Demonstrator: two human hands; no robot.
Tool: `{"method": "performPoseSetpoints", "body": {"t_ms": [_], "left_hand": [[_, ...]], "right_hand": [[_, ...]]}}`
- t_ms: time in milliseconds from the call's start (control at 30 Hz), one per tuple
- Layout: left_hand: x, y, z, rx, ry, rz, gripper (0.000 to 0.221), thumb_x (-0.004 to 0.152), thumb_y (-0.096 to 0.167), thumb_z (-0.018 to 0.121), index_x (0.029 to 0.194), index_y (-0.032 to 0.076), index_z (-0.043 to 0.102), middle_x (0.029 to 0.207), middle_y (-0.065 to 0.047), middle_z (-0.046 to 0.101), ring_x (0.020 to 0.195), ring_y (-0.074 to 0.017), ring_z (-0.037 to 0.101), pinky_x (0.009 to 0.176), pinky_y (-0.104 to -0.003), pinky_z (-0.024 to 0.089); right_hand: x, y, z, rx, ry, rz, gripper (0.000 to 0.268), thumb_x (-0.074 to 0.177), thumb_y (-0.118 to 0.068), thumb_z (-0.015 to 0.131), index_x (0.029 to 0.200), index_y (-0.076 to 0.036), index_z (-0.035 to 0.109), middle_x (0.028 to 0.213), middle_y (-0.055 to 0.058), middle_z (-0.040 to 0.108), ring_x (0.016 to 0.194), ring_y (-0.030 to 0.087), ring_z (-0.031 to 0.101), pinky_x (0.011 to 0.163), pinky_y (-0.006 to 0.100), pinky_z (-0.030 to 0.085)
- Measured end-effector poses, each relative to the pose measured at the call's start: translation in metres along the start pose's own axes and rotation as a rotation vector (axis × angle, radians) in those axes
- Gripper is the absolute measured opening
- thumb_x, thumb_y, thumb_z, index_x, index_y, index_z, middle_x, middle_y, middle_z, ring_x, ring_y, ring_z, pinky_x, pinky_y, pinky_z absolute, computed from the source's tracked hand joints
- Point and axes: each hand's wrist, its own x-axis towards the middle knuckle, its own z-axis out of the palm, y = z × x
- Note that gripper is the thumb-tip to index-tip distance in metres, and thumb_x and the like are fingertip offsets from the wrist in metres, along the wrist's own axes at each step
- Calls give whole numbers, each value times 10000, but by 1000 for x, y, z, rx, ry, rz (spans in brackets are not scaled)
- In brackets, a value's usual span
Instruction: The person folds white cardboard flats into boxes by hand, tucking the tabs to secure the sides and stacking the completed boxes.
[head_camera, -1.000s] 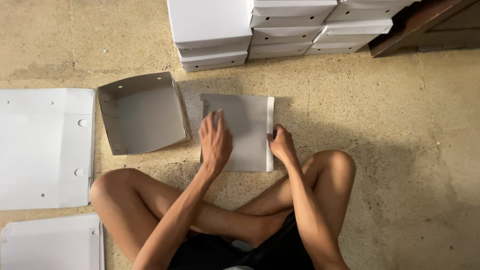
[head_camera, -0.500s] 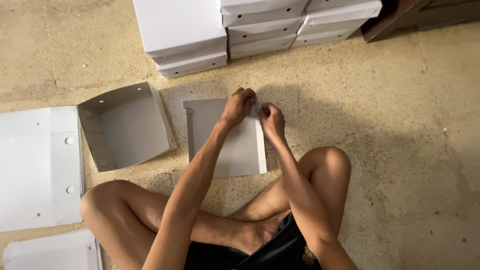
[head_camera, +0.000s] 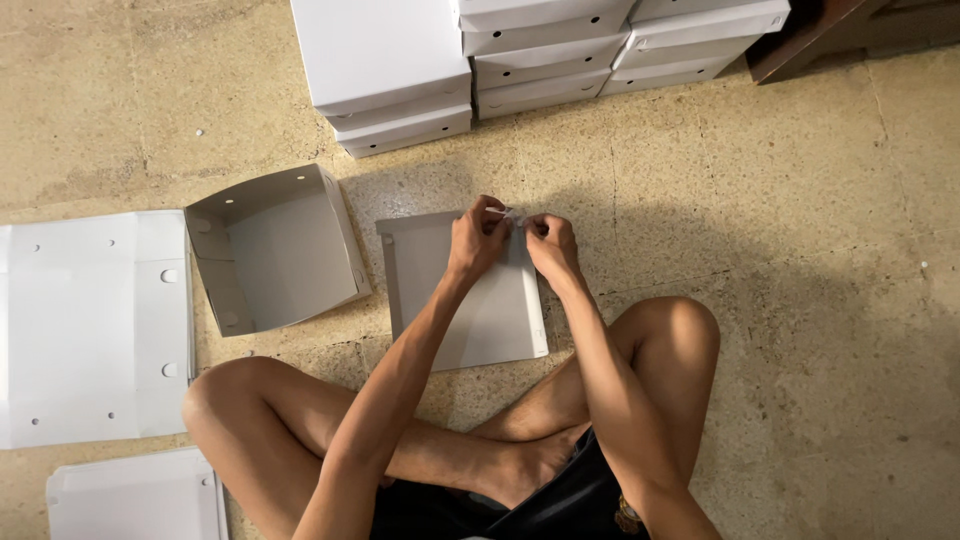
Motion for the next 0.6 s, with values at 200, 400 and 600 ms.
{"method": "performPoseSetpoints", "body": {"t_ms": [200, 400, 600], "left_hand": [[-5, 7, 6, 19, 71, -125, 157, 844, 206, 718, 989, 161, 756, 925, -44, 780, 950, -269, 735, 828, -399, 583], [-2, 0, 12, 15, 75, -215, 182, 805, 158, 732, 972, 191, 797, 926, -41, 779, 929, -247, 741, 820, -367, 600], [-6, 7, 7, -35, 48, -243, 193, 798, 192, 767, 984, 147, 789, 926, -75, 777, 949, -301, 735, 822, -411, 586]], "right_hand": [[-7, -9, 6, 66, 29, 18, 276, 946, -263, 568, 1017, -73, 756, 876, 101, 715, 904, 200, 662, 755, 410, 507], [-16, -16, 5, 57, 66, 27, 266, 944, -281, 586, 1032, -98, 759, 898, 101, 736, 901, 266, 708, 754, 412, 522], [4, 2, 14, 67, 64, -21, 258, 902, -297, 631, 993, -108, 781, 906, 119, 747, 932, 264, 709, 774, 380, 520]]}}
